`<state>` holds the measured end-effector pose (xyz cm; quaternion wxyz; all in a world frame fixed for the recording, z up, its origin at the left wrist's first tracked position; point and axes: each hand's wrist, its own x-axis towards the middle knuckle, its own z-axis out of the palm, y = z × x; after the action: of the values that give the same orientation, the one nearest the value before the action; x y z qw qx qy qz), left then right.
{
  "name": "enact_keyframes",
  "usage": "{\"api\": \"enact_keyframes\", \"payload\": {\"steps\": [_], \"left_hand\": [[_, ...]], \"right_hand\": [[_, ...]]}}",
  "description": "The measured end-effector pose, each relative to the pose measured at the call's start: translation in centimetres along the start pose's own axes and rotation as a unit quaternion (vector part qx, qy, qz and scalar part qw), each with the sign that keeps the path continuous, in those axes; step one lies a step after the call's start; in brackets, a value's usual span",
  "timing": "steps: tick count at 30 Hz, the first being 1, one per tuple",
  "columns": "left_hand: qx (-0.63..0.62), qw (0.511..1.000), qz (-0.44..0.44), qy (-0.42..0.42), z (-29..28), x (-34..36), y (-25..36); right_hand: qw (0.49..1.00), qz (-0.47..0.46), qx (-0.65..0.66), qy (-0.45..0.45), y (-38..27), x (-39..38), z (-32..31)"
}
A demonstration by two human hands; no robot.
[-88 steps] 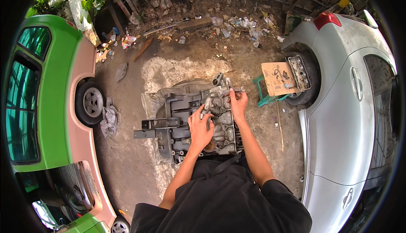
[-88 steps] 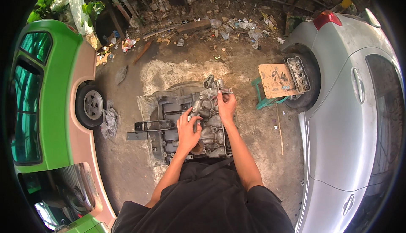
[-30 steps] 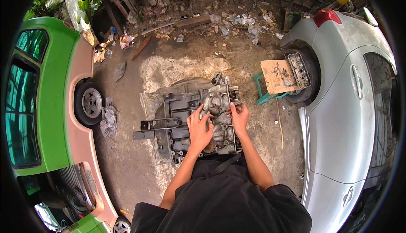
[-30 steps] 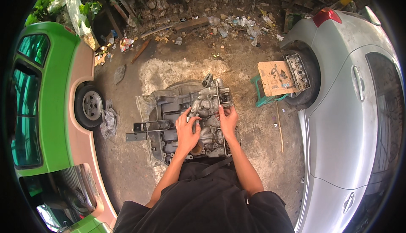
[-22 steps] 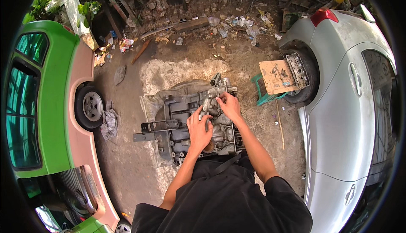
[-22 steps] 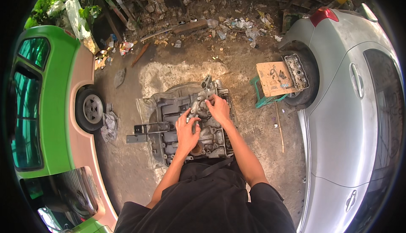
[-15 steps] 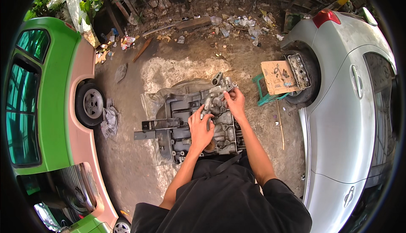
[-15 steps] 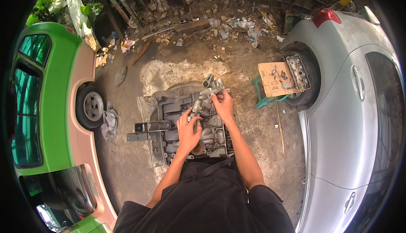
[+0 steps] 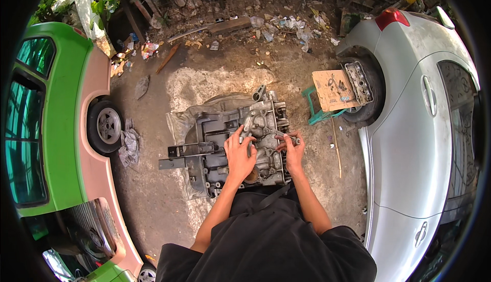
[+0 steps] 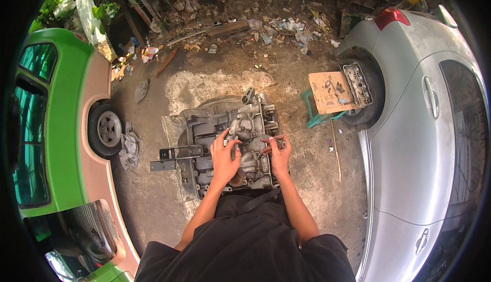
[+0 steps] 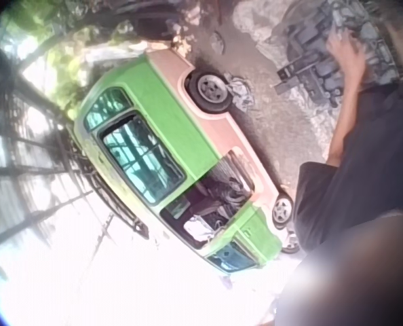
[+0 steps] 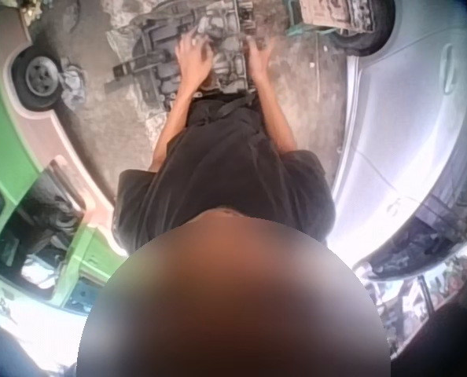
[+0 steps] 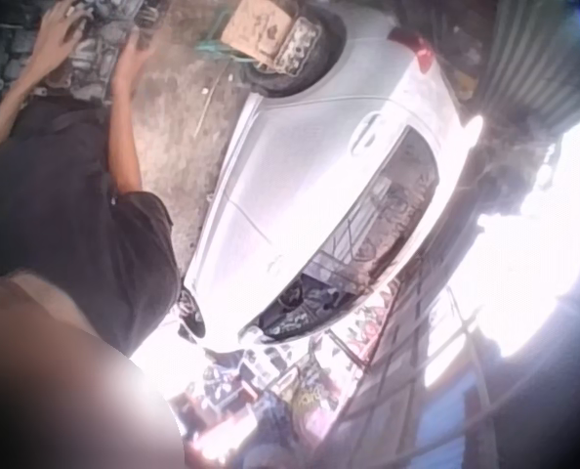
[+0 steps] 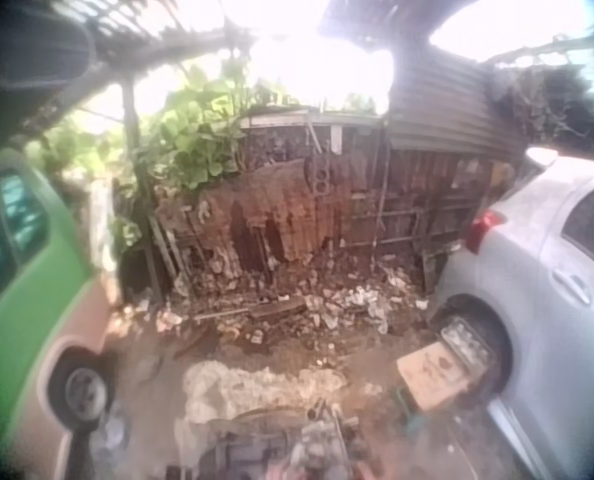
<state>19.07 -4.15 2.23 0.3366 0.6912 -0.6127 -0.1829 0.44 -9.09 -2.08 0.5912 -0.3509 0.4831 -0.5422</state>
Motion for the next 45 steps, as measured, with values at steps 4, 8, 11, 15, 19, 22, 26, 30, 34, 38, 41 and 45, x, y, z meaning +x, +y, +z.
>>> {"api": "enact_keyframes", "payload": {"steps": [4, 8, 11, 15, 19, 22, 26, 30, 34, 38, 41, 45], "left_hand": [[0.002, 1.0, 0.0, -0.006, 0.0, 0.0, -0.1], [0.007, 1.0, -0.003, -0.01, 0.0, 0.0, -0.1], [0.004, 1.0, -0.005, -0.011, 0.0, 0.0, -0.1], [0.004, 1.0, -0.006, -0.011, -0.2, 0.1, 0.1], [0.005, 1.0, -0.005, -0.01, -0.2, 0.1, 0.1], [0.005, 1.0, -0.004, -0.008, -0.2, 0.1, 0.1], [0.006, 1.0, -0.006, -0.009, -0.1, 0.1, 0.1], [0.011, 1.0, -0.006, -0.007, 0.0, 0.2, 0.1], [0.003, 1.0, -0.01, -0.009, -0.1, 0.2, 0.0], [0.004, 1.0, -0.007, -0.007, -0.1, 0.1, 0.1], [0.004, 1.0, -0.008, -0.006, -0.1, 0.2, 0.1], [-0.005, 1.0, -0.007, 0.003, 0.0, 0.1, 0.0]], "right_hand": [[1.0, 0.009, -0.003, -0.002, 0.8, -0.7, 0.1], [0.999, 0.044, 0.022, -0.012, 1.2, -1.0, 0.4], [0.999, 0.05, 0.015, -0.013, 1.2, -1.0, 0.6], [0.999, 0.041, -0.004, -0.021, 1.3, -1.3, 1.2], [0.999, 0.044, -0.013, -0.001, 1.5, -1.3, 1.9], [0.998, 0.052, -0.025, 0.008, 1.2, -0.3, 1.8], [0.992, 0.02, -0.116, 0.04, 0.8, 2.1, 2.4], [0.955, -0.01, -0.295, 0.02, 0.4, 5.1, 3.4], [0.899, -0.066, -0.429, -0.063, 0.2, 6.9, 4.4], [0.882, -0.097, -0.436, -0.148, -0.3, 8.2, 4.3], [0.948, -0.051, -0.291, -0.114, -0.6, 8.6, 4.1], [0.996, -0.035, -0.079, -0.039, -1.3, 7.9, 3.1]]}}
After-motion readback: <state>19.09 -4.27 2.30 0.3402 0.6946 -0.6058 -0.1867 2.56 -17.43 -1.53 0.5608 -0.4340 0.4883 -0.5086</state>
